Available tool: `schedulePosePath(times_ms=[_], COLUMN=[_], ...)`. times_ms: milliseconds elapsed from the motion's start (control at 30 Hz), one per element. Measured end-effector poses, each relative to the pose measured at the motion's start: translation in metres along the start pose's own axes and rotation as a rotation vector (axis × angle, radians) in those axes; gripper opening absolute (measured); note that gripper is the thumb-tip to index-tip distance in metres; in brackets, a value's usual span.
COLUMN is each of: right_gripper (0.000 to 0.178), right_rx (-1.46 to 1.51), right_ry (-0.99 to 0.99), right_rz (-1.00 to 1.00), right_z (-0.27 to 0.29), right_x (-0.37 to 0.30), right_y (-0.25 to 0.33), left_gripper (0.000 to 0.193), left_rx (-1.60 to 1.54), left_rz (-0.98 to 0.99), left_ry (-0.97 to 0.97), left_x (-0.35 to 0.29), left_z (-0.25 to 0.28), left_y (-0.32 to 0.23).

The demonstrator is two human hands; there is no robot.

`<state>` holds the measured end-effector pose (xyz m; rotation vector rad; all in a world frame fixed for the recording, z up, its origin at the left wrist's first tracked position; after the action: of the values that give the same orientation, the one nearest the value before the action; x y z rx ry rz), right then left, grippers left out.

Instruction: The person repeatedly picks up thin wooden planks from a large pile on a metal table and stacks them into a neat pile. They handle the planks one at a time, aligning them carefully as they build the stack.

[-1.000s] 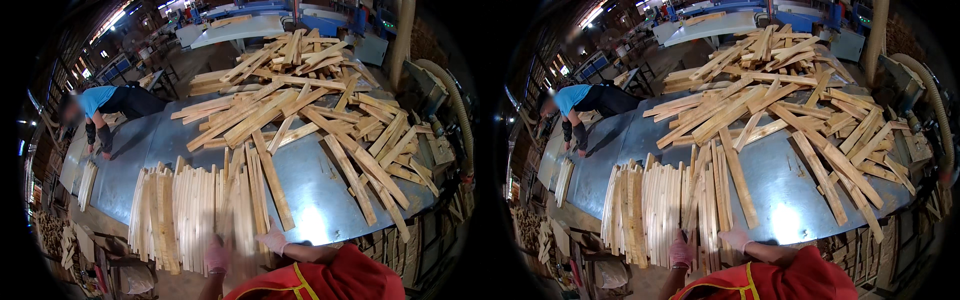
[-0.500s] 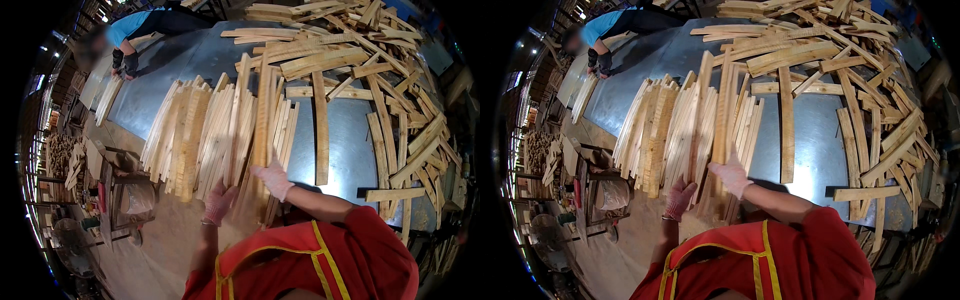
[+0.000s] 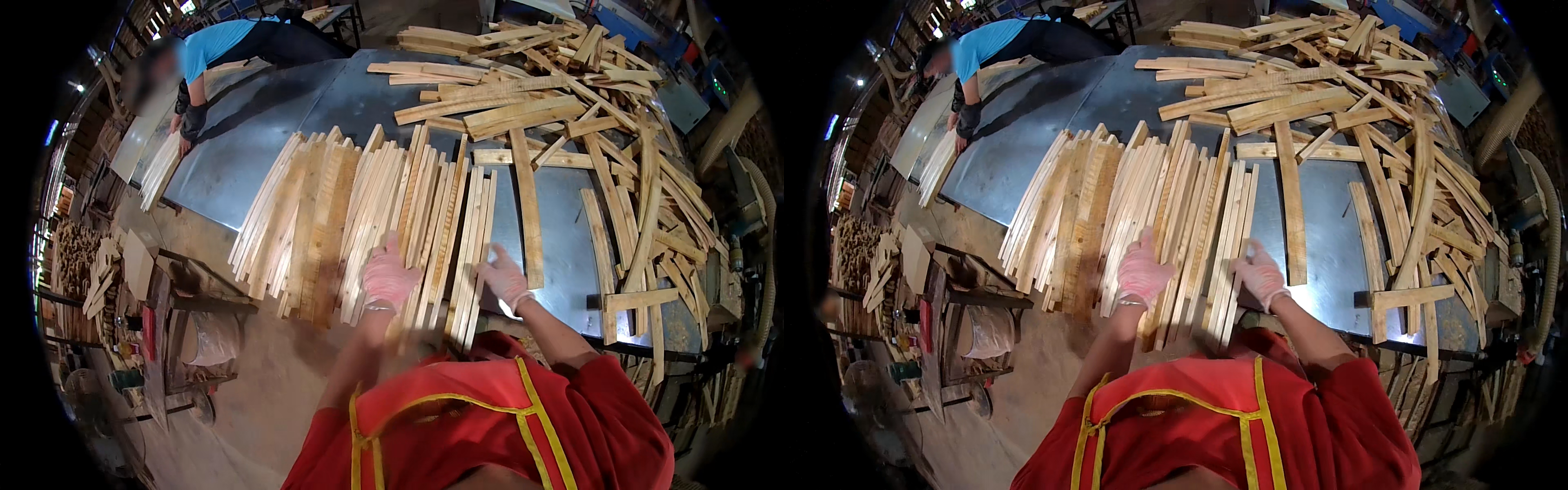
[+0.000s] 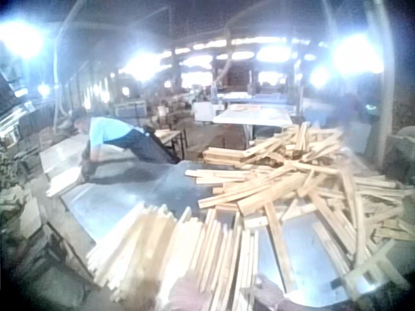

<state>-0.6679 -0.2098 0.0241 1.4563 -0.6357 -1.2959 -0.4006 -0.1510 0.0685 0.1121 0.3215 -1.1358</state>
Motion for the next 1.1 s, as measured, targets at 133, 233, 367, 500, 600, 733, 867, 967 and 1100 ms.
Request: schedulePosePath(times_ms=[133,233,367,500,600,733,867,967,1100], right_gripper=[0.123,0.129,0.131,0.119,0.113,0.099,0.094,0.099,0.069], right_rx=[-0.042,-0.355,-0.137,0.090,0.196,-0.255,-0.175,-0.155,-0.238], right_ry=[0.040,0.211,0.386,0.429,0.289,0.419,0.338,0.328,0.271], right_rz=[-0.320,-0.388,-0.507,-0.379,-0.504,-0.471,-0.412,-0.417,-0.146], right_z=[0.015,-0.050,-0.065,-0.035,-0.017,-0.038,-0.064,-0.111,-0.207], right_x=[0.018,0.026,0.027,0.035,0.057,0.107,0.104,0.138,0.194], right_y=[-0.029,-0.014,-0.017,-0.016,0.003,-0.004,0.052,0.049,0.028], left_gripper=[0.098,0.094,0.089,0.083,0.083,0.089,0.100,0.097,0.087], left_rx=[-0.129,0.007,0.202,0.182,0.143,0.129,0.063,0.065,0.077], left_rz=[0.015,0.049,-0.017,0.003,0.097,0.095,0.062,0.062,0.023], left_ry=[-0.073,-0.134,-0.312,-0.267,-0.219,-0.203,-0.174,-0.239,-0.369], left_x=[-0.013,-0.018,0.010,0.048,0.048,0.058,0.090,0.120,0.165], left_z=[0.008,-0.014,-0.034,-0.027,-0.020,-0.019,-0.026,-0.011,0.013], left_y=[0.042,0.073,0.080,0.060,0.056,0.056,0.100,0.134,0.214])
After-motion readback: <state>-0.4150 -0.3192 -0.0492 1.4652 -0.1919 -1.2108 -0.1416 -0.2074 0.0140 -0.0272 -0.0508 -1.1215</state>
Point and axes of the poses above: each hand's wrist, its own x-axis towards the middle knuckle, its own z-axis out of the back of the hand, y = z × x, the point moved 3 cm from there along x, towards the middle knuckle, and after that the axes turned 14 degrees about x, right-handed, at the moved point
